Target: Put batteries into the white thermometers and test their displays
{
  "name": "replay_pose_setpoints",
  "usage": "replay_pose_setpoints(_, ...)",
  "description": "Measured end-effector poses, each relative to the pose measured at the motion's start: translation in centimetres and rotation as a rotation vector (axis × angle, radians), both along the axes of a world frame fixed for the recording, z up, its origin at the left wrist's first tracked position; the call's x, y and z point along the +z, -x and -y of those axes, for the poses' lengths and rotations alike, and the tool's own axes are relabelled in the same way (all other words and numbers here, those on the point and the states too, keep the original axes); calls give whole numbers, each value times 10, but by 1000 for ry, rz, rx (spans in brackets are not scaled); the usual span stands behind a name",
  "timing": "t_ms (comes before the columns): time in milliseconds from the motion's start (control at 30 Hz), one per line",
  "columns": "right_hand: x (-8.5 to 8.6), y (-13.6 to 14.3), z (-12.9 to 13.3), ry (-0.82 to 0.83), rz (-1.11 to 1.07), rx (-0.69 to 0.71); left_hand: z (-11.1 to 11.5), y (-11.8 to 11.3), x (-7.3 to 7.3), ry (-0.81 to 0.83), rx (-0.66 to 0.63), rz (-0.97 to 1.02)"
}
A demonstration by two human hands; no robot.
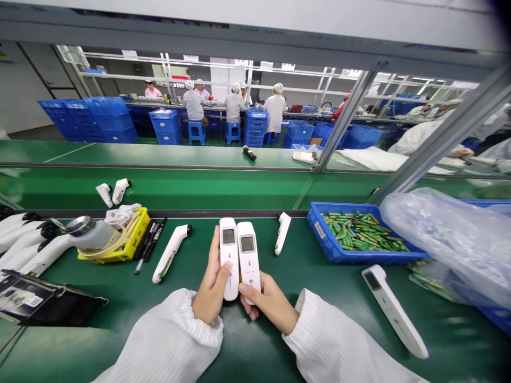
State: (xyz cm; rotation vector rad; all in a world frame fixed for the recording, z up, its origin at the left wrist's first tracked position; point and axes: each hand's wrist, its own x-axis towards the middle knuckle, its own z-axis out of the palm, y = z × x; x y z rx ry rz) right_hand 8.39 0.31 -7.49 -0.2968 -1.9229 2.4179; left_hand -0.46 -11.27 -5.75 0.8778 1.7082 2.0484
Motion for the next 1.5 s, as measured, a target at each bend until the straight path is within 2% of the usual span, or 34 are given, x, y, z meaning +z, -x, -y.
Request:
replay_pose_setpoints(200, 0, 0, 0, 23, -55, -65, -2, 3, -1, -28, 27, 79)
replay_pose_setpoints(467, 0, -1, 2, 28, -78, -106, -1, 2, -2, -25, 21, 86)
replay_pose_setpoints(600, 2, -2, 0, 96, -126, -80, -1, 1, 1, -4, 25, 108)
replay_pose_setpoints(700, 4, -2, 0, 207, -154, -36, -2, 0, 1, 15, 32, 101)
replay_pose_setpoints(767, 6, -2, 3, 272, -157, 29, -2, 1, -1, 51, 25, 52)
replay_pose_setpoints(833, 7, 2, 4, 258, -166, 73, -1, 5, -3, 131, -24, -72)
replay_pose_setpoints(867, 7, 6, 4, 200, -172, 71, 0, 9, -3, 183, -30, -172)
replay_pose_setpoints(900, 7, 12, 1, 76, -167, 47, 1, 14, -2, 241, 2, -294)
replay_pose_setpoints(933, 8, 20, -4, -97, -147, 11, 3, 21, -1, 314, 81, -423)
replay_pose_setpoints(1000, 11, 43, -20, -474, -84, -75, 9, 36, 3, 578, 329, -625)
replay_pose_setpoints(1067, 17, 73, -44, -751, -21, -150, 18, 51, 8, 891, 548, -676)
replay_pose_setpoints(1133, 23, 105, -70, -908, 39, -227, 29, 64, 10, 1094, 638, -643)
replay_pose_setpoints(1233, 29, 143, -106, -1144, 177, -344, 42, 77, 3, 1156, 655, -589)
replay_pose_setpoints(1300, 31, 158, -124, -1275, 263, -402, 47, 81, -5, 1164, 645, -556)
replay_pose_setpoints(1400, 33, 167, -146, -1425, 360, -444, 47, 86, -17, 1099, 613, -515)
replay_pose_setpoints(1500, 35, 168, -159, -1536, 404, -426, 42, 88, -25, 965, 559, -465)
